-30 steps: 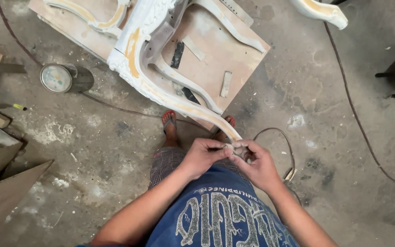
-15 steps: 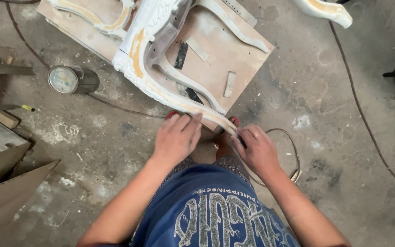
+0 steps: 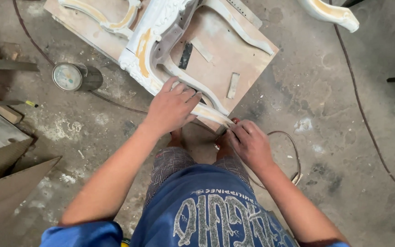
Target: Sanding an ornate wooden chair frame by hand to prepare it for finishing.
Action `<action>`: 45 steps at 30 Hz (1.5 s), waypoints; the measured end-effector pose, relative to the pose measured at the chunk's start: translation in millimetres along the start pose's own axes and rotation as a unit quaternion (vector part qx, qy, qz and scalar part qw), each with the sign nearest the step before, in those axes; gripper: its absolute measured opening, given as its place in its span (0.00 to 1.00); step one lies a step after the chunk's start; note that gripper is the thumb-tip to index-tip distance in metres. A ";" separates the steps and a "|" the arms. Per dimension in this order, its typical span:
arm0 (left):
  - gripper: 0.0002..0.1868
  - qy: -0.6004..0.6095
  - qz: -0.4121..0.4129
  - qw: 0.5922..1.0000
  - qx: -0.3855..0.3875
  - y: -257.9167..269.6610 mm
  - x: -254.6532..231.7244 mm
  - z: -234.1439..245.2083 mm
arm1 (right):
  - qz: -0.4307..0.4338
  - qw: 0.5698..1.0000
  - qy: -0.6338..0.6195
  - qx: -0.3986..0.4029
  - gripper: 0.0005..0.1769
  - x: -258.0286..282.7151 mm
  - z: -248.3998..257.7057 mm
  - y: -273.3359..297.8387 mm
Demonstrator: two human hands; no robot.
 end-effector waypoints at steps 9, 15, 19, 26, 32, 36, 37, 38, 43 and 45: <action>0.30 -0.026 0.007 1.000 -0.015 6.2 0.2 -14.6 | 0.004 1.000 -0.024 0.002 0.05 2.6 4.5 -5.3; 0.31 -0.036 -0.001 0.998 -0.047 5.6 -1.7 -10.1 | 0.010 1.000 -0.013 0.012 0.05 -1.2 3.1 -2.7; 0.33 -0.035 0.008 0.998 -0.049 4.2 0.0 -9.3 | 0.019 0.999 -0.029 0.003 0.06 -4.4 -0.3 -1.6; 0.34 -0.030 0.007 0.998 -0.048 7.1 -3.3 -14.1 | 0.031 0.999 -0.024 0.012 0.06 2.9 0.2 -10.5; 0.35 -0.026 0.014 0.999 -0.032 3.8 -0.3 -13.2 | 0.032 0.999 -0.011 0.016 0.06 -6.9 -9.3 -8.3; 0.36 -0.023 0.026 0.999 -0.022 5.6 -3.6 -17.2 | 0.026 0.999 -0.030 0.034 0.05 -0.6 6.3 -9.6; 0.36 -0.023 0.025 0.999 -0.022 4.3 -4.0 -13.0 | 0.026 0.999 -0.031 0.034 0.05 -3.6 5.5 -3.4; 0.35 -0.024 0.027 0.999 -0.021 2.5 -3.6 -9.7 | 0.029 0.999 -0.009 0.037 0.06 -8.3 3.4 1.1; 0.33 -0.028 0.024 0.999 -0.040 2.6 -2.6 -9.6 | 0.036 0.996 -0.062 0.046 0.06 -0.7 -0.1 -23.8; 0.32 -0.027 0.025 0.999 -0.029 1.1 -3.0 -4.9 | 0.029 0.996 -0.034 0.073 0.07 -4.0 5.6 -14.1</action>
Point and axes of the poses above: each hand's wrist, its own y-axis away from the middle knuckle, its own z-axis out of the back of the hand, x = y × z, the point moved 7 cm from there along -y, towards the middle knuckle, and after that the axes turned 4 degrees about x, right-handed, at the moved point
